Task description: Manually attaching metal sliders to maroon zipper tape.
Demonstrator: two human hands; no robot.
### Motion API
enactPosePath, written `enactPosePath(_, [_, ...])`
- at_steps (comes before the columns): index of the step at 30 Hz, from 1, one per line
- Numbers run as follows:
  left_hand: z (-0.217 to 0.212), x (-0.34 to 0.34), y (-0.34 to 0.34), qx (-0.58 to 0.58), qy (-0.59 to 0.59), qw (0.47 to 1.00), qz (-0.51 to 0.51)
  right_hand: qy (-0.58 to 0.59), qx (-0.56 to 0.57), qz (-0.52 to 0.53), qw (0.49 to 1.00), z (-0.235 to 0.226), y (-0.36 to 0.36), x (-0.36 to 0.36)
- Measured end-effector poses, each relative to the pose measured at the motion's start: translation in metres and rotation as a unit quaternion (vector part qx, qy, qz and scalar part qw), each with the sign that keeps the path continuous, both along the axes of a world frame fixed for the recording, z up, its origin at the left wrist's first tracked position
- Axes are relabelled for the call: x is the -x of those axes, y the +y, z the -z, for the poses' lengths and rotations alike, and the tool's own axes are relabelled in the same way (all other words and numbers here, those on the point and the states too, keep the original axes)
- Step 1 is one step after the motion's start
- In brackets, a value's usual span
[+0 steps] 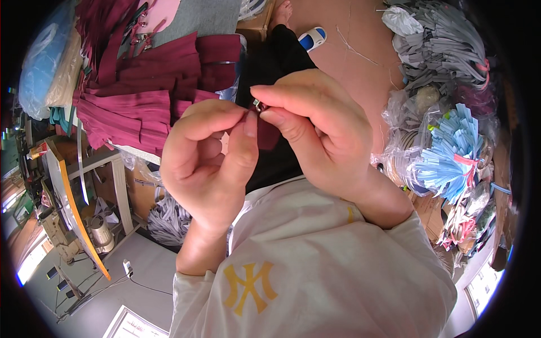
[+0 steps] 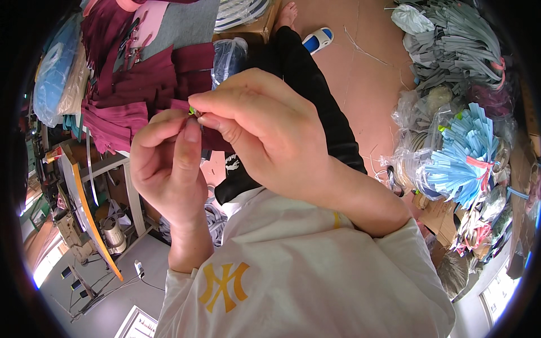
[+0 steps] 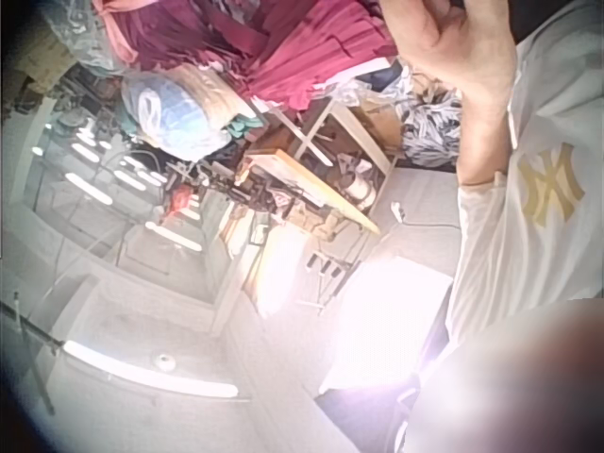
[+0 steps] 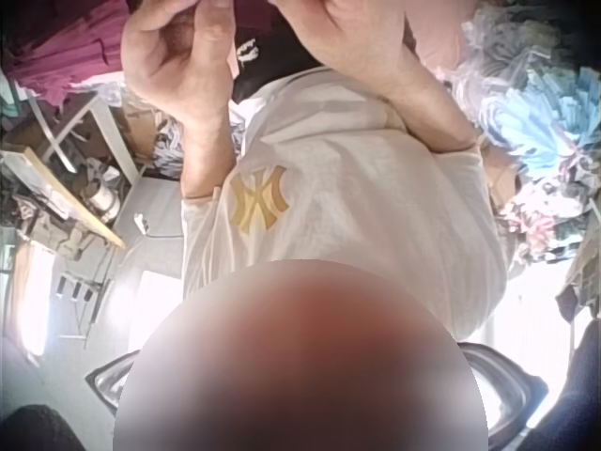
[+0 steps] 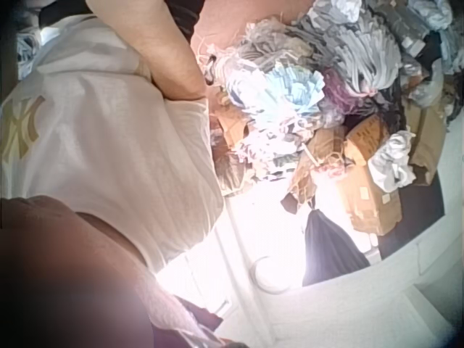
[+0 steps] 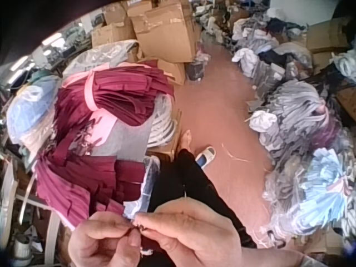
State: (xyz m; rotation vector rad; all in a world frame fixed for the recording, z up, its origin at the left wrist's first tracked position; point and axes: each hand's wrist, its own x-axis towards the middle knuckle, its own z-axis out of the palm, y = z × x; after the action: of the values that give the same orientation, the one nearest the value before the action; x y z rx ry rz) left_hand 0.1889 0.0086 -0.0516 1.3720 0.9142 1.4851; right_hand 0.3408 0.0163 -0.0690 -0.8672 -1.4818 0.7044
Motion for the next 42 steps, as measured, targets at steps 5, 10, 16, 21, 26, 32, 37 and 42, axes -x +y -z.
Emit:
enactPosePath(5, [0.006, 0.004, 0.001, -0.09, 0.084, 0.992, -0.005, -0.007, 0.003, 0.001, 1.0, -0.001, -0.002, -0.001])
enactPosePath(10, [-0.005, 0.006, 0.0, -0.047, 0.105, 0.993, 0.018, -0.029, -0.033, -0.004, 0.999, 0.005, 0.0, -0.003])
enactPosePath(16, [-0.006, 0.005, 0.0, 0.008, 0.02, 0.999, 0.034, -0.027, -0.059, 0.0, 0.998, 0.006, 0.001, 0.001])
enactPosePath(21, [-0.002, 0.002, 0.001, 0.029, -0.049, 0.998, 0.038, -0.013, 0.013, -0.027, 0.999, -0.002, 0.001, -0.002])
enactPosePath(26, [-0.003, 0.001, -0.001, 0.05, -0.059, 0.997, 0.017, 0.008, -0.017, -0.023, 1.0, 0.003, 0.004, 0.0])
enactPosePath(32, [-0.009, 0.002, -0.001, 0.105, -0.113, 0.987, 0.04, 0.141, 0.075, -0.028, 0.987, 0.003, -0.003, 0.01])
enactPosePath(37, [-0.011, 0.003, 0.0, 0.121, -0.133, 0.982, 0.058, 0.086, 0.014, -0.011, 0.996, 0.004, 0.001, 0.009])
enactPosePath(42, [-0.009, 0.005, 0.002, 0.147, -0.148, 0.975, 0.074, 0.07, 0.031, -0.044, 0.996, 0.006, -0.002, 0.005])
